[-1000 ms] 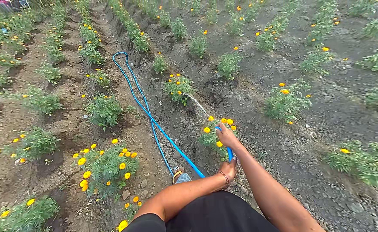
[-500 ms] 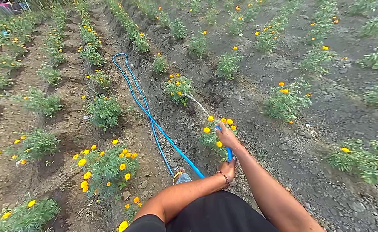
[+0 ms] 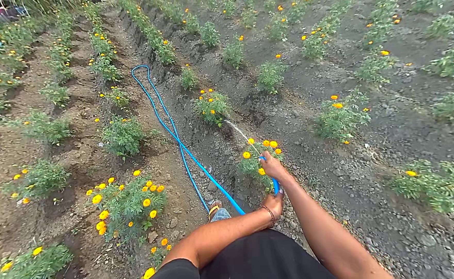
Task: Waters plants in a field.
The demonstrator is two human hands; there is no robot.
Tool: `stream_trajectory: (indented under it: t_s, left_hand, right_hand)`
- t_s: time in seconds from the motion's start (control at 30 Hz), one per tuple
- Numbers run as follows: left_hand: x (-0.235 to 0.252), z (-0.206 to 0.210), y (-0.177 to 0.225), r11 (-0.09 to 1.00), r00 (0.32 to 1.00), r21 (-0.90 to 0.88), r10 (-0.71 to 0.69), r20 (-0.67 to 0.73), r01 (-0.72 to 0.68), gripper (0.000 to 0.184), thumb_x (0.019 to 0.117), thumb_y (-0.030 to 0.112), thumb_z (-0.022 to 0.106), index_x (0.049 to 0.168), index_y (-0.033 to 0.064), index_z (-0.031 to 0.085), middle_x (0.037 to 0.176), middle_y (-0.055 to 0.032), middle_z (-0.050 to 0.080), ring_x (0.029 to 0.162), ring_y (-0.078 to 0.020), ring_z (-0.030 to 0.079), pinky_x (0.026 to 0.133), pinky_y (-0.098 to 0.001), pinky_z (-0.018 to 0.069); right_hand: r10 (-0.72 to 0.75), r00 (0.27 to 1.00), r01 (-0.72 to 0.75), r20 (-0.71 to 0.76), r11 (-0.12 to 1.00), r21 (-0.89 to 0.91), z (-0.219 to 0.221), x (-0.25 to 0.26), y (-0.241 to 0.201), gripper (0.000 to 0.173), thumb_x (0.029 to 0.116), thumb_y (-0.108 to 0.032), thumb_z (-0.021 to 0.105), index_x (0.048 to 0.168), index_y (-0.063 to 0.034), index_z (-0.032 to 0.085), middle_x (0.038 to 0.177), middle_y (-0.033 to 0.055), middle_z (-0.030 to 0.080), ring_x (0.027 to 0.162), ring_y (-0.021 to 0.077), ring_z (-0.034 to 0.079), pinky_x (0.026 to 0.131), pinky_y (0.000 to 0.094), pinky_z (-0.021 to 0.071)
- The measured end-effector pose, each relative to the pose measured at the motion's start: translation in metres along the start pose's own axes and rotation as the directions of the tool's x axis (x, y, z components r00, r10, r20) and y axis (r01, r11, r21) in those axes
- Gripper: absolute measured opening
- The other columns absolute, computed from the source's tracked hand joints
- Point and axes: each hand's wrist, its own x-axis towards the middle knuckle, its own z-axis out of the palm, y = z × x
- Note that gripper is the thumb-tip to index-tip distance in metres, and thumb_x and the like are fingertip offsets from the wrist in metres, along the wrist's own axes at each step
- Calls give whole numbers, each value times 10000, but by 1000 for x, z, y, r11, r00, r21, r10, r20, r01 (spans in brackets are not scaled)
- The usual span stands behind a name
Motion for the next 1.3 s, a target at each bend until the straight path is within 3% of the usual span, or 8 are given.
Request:
stream_trajectory:
  t_s: [0.83,1.3]
  left_hand:
    - [-5,2,-4,998,999,-52,-35,26,36,571,1109,546,228,934,81,509,648,13,421,483,-113,405,473,-262,383]
    - [-9,-2,-5,993,998,-99,-56,21,58,572,1110,547,220,958,80,515,646,12,414,472,-113,390,462,-260,376]
  right_hand:
    - [45,995,-42,86,998,-40,5,-3,3,375,1120,-220,394,1453,-57,450,1231,252,645,1145,388,651,979,550,500]
    - [38,993,-32,115,998,-58,12,-1,-4,369,1120,-234,394,1448,-79,460,1217,248,640,1097,386,657,930,549,512]
